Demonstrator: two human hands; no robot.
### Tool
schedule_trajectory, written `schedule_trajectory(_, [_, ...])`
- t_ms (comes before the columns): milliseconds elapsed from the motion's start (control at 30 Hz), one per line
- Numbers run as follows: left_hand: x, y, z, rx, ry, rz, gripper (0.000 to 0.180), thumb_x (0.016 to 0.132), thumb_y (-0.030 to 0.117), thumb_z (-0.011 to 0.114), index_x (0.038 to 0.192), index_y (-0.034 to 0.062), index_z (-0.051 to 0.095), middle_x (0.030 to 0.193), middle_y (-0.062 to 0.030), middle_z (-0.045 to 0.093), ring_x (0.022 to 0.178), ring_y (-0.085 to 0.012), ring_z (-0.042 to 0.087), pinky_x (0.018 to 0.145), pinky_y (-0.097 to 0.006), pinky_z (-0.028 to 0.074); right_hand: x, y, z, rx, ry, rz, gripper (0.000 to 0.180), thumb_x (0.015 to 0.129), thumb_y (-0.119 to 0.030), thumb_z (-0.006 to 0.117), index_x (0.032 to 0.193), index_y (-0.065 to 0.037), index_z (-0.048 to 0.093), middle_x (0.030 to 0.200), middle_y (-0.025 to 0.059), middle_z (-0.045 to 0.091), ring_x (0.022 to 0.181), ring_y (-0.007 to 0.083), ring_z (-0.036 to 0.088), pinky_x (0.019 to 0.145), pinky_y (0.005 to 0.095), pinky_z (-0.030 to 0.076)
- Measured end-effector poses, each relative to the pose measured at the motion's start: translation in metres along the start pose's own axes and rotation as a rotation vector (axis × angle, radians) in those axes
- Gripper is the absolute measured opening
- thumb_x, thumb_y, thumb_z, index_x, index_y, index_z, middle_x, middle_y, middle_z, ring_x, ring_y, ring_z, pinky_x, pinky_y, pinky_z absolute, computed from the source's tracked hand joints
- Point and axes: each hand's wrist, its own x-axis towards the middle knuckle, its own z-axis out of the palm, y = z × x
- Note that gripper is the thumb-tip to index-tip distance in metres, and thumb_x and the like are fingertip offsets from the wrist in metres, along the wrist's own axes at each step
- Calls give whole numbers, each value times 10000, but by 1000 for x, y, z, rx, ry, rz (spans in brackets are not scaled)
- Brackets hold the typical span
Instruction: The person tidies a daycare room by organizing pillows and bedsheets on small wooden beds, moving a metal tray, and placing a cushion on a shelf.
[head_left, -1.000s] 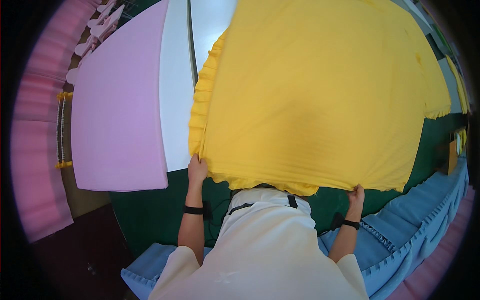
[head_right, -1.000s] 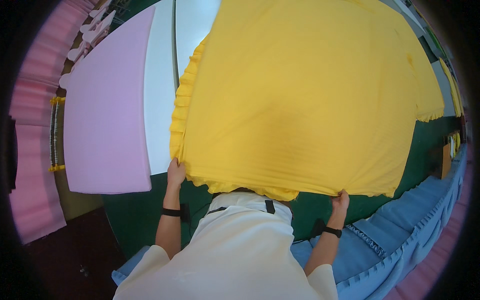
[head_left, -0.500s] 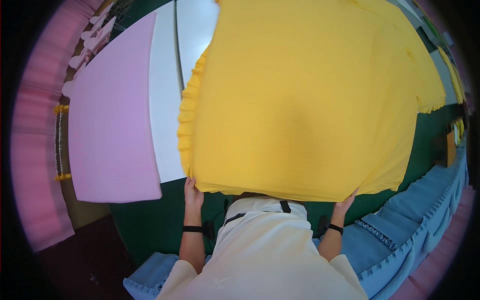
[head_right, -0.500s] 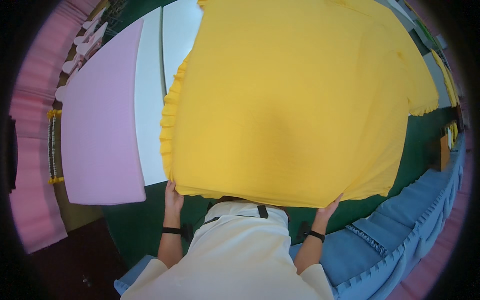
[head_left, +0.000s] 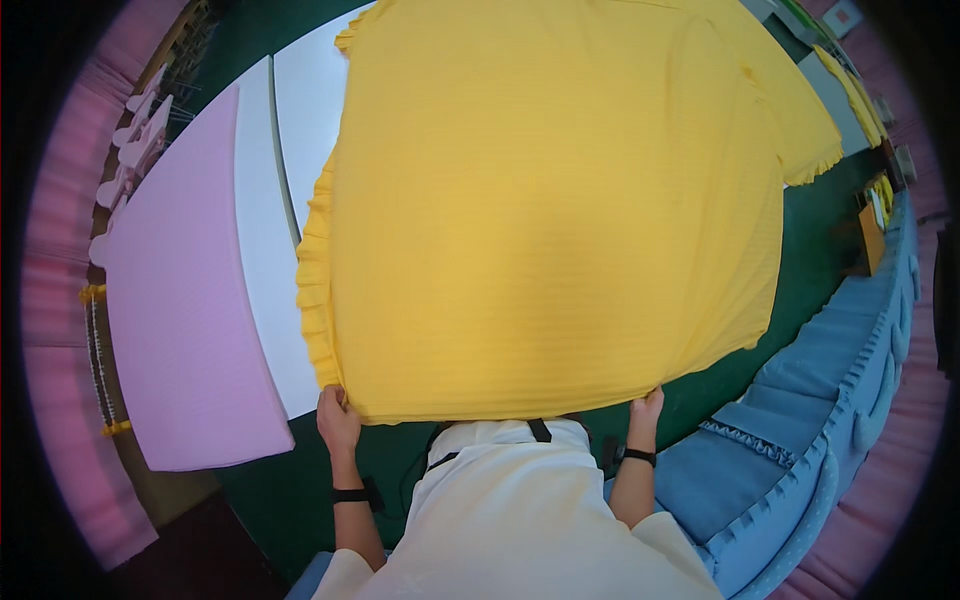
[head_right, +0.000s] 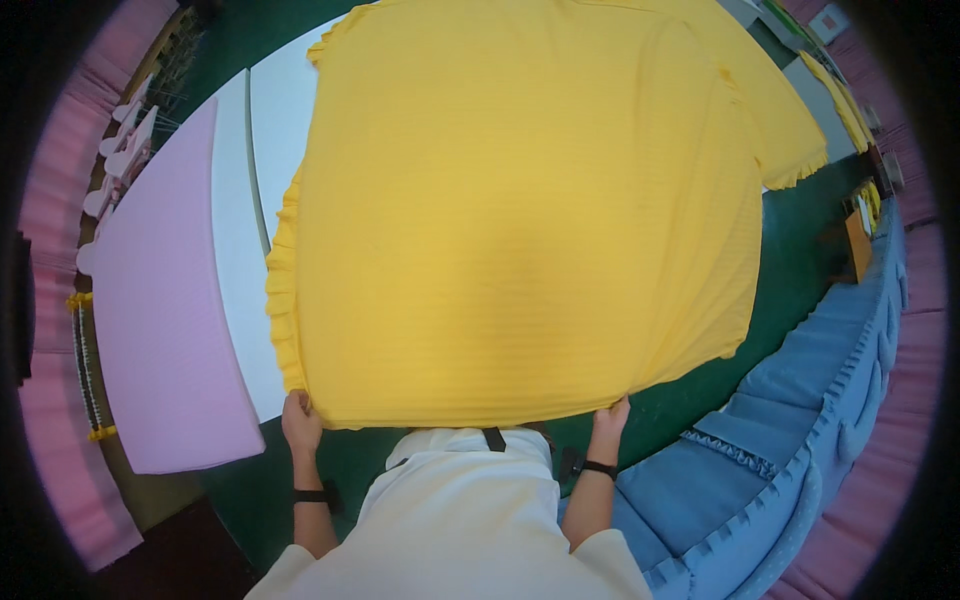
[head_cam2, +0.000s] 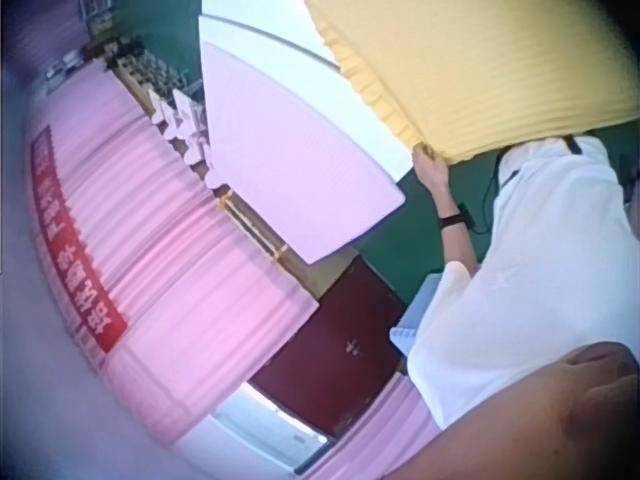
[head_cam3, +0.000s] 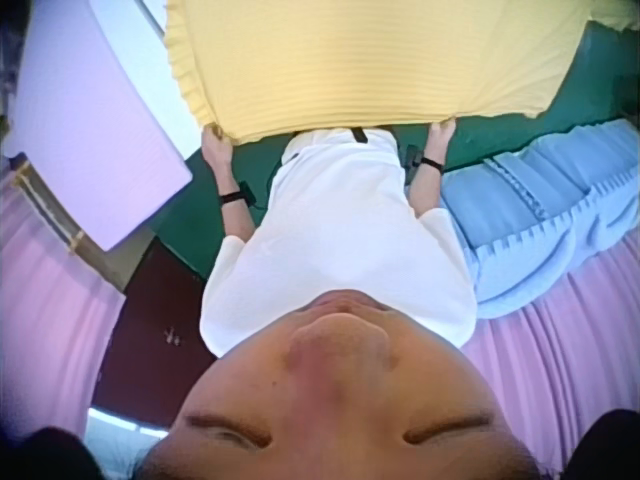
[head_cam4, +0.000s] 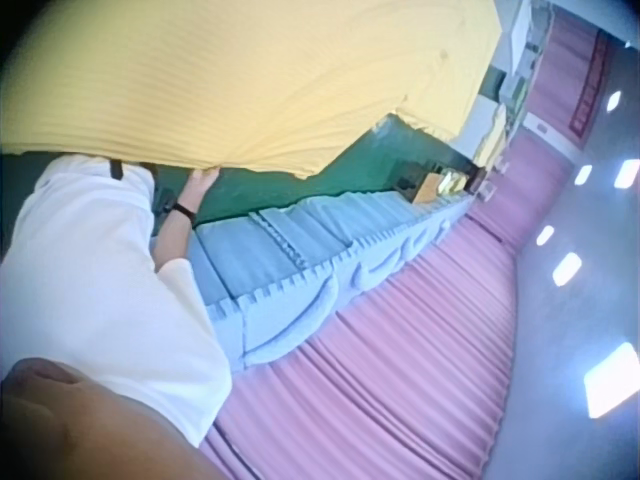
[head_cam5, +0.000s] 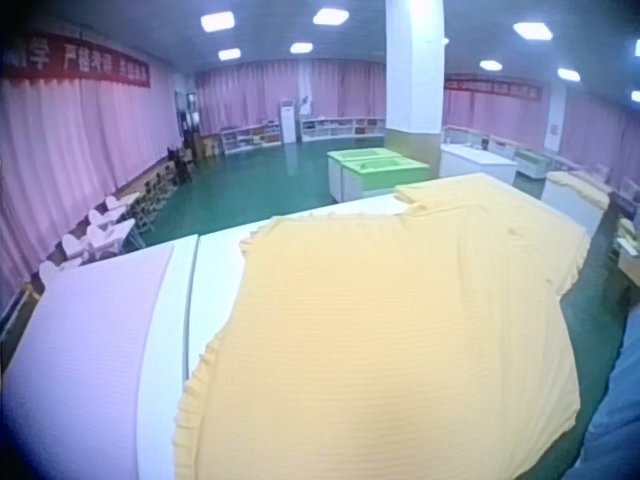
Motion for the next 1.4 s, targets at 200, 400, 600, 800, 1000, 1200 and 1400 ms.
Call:
schedule_trajectory(200, [33,67,20,177,125,182,602,797,219,701,1274,-56,458,1172,-217,559,1062,-418,536,932,-456,440,-2,-30,36,-585,491,-60,339,882,-113,488,1185,29,540,1161,144,588,1058,311,579,834,452,522])
schedule_trajectory(400, [82,81,6,-177,-339,-87,524,804,274,723,1200,-34,567,1101,-185,658,1010,-330,627,856,-369,488,-24,-67,73,-306,-108,-36,524,996,-400,374,1378,-44,414,1388,133,469,1239,309,482,1009,438,431])
schedule_trajectory(600, [44,66,-14,-309,-5,68,368,856,179,654,1169,-6,600,1054,-166,685,957,-279,657,826,-345,495,-64,-47,120,-322,-150,-65,596,1001,-489,305,1417,-67,369,1427,127,426,1281,317,434,1064,438,378])
schedule_trajectory(800, [1,13,-30,-371,107,-80,351,860,129,640,1174,-20,594,1081,-159,678,963,-253,650,840,-346,485,-84,-37,148,-235,-260,-5,688,979,-582,280,1461,-92,304,1482,112,357,1323,325,377,1091,453,334])
schedule_trajectory(1000, [-7,-17,-21,-364,192,-132,349,878,127,627,1181,-38,579,1080,-162,670,965,-243,637,844,-342,481,-34,-3,189,-333,-288,8,705,974,-601,286,1468,-98,292,1494,104,341,1337,314,358,1103,428,303])
schedule_trajectory(1200, [39,-20,-28,-380,169,-110,363,892,109,598,1224,-27,544,1120,-170,659,1009,-275,635,862,-355,479,-4,37,230,-317,-231,5,635,1001,-525,308,1450,-76,321,1472,104,375,1311,303,398,1070,423,355])
schedule_trajectory(1400, [84,0,-24,-334,78,8,373,890,102,586,1238,-20,532,1135,-179,651,1025,-308,628,878,-363,475,17,29,227,-395,-251,-38,579,1013,-447,356,1432,-48,340,1444,121,410,1286,303,427,1067,423,361])
